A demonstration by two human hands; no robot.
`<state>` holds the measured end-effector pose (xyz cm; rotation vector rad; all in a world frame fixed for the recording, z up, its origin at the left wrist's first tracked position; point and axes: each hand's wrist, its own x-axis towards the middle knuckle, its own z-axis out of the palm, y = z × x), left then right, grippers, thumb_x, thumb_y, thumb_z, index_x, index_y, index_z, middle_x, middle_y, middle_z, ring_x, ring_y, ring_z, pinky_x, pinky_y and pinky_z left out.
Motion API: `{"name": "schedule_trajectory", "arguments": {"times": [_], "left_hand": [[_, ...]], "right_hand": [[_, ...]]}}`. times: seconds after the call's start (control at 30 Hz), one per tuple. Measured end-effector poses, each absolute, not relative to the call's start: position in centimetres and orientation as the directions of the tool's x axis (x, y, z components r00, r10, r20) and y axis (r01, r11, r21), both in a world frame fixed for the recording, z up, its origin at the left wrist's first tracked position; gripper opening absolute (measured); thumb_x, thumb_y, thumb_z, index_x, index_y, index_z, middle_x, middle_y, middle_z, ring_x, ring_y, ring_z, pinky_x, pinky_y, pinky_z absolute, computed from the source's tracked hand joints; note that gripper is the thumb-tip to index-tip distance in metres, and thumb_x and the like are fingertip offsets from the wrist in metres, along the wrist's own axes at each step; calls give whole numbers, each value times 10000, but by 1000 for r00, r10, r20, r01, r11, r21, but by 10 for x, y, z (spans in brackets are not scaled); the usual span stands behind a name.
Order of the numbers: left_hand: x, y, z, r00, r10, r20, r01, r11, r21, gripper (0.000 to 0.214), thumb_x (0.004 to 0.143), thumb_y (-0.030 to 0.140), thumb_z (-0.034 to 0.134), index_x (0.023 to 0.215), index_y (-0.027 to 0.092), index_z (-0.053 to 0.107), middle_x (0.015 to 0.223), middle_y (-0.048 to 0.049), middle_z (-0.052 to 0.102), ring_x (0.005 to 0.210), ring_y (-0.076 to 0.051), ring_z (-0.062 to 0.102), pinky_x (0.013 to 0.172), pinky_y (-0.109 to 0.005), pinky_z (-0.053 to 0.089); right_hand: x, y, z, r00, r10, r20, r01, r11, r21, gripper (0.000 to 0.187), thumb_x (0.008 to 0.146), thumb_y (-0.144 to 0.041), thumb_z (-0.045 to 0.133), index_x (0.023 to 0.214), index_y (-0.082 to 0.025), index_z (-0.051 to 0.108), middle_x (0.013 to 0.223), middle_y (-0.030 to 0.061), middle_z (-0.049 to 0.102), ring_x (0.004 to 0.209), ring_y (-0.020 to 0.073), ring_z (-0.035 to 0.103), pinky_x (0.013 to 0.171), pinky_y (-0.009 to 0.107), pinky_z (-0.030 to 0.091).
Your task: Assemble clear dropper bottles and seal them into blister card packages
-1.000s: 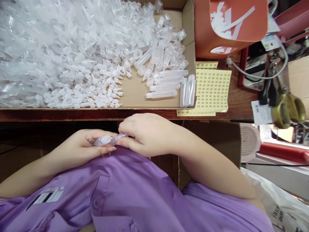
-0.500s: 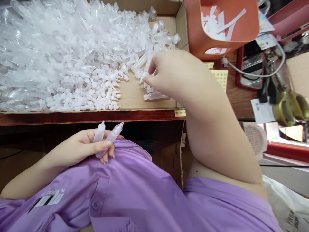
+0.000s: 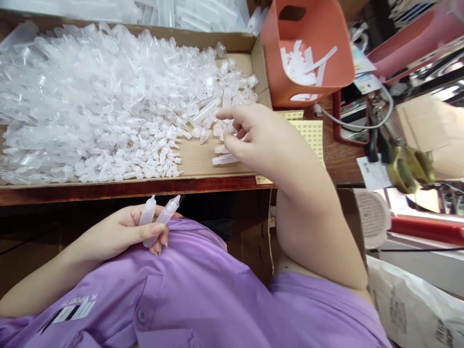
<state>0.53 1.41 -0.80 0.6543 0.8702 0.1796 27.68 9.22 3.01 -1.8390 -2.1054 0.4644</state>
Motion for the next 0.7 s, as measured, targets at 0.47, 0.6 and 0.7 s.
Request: {"name": "schedule_trajectory", "arguments": {"times": [0.47,0.6,0.7], "left_hand": [[3,15,-13,620,446,-645,97,773,627,391,782,525,782,801,137,736,742,-3,693,626,-84,609,717,-226,498],[4,15,-14,615,449,-648,82,781,619,406,768,532,794,851,136,760,755,-3,694,632,-81,609,709,-214,499],[4,15,-13,632,443,-636,74,782,619,415,751,539,805,761,129,743,762,-9,695,636,-83,614,693,-213,500]], "right_hand": [[347,123,52,216,967,-137,-65,-126,-990,105,719,-157,719,765,-245,684,714,-56,647,665,54,665,577,127,534],[331,119,48,19,973,-232,-202,-223,-954,138,717,-163,712,826,-240,677,771,-50,705,728,59,713,565,85,538],[313,112,51,-87,952,-292,-247,-305,-920,158,725,-125,700,846,-222,670,782,-32,720,708,76,729,531,85,553]]}}
